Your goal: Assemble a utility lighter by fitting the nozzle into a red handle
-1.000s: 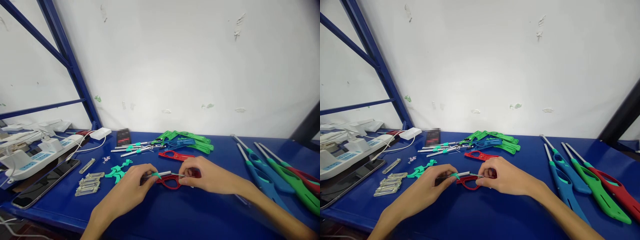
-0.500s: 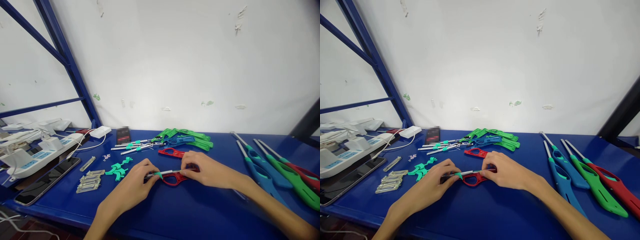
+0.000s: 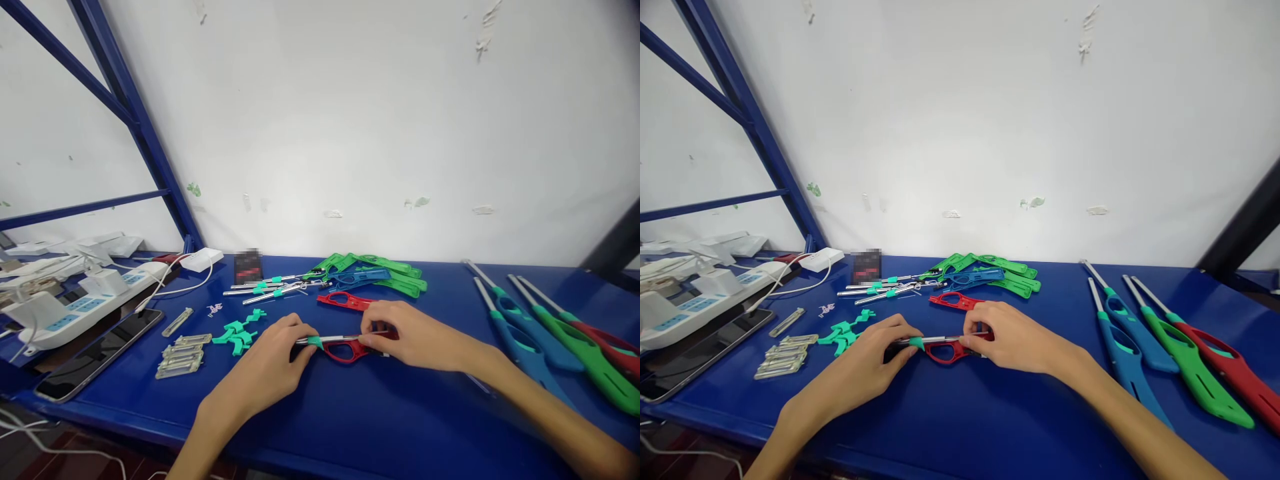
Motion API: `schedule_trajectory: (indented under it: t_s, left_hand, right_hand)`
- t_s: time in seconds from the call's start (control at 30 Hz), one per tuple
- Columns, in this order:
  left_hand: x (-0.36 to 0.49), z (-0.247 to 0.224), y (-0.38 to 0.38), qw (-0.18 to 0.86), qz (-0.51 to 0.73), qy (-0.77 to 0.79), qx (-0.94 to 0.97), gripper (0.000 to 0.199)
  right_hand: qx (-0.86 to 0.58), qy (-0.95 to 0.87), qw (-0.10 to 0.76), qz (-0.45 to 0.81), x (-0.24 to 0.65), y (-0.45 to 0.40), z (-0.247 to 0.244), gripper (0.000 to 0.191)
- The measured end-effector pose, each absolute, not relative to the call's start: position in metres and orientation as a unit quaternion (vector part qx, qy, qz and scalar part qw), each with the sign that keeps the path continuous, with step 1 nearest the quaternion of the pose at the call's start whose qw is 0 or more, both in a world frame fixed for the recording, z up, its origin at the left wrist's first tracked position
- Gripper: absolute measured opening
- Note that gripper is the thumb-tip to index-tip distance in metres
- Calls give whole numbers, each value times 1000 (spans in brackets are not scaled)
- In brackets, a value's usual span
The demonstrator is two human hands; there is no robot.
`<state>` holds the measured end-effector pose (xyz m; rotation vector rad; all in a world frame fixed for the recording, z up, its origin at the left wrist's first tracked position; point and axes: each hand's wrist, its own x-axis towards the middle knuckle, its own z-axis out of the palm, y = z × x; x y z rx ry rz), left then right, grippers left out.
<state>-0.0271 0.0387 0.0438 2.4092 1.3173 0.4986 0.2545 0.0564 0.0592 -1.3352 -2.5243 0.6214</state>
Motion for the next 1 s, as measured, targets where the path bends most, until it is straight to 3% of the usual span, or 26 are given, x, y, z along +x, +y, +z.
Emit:
schedule_trajectory:
  t_s: [0.6, 1.0]
  left_hand:
    - [-30, 37, 41, 167, 181, 462, 852, 20]
    - [-28, 41, 43, 170, 175, 465, 851, 20]
  right_hand:
    - [-446, -865, 54, 226, 261, 54, 61, 35]
    - [-446, -862, 70, 232, 262, 54, 62, 31]
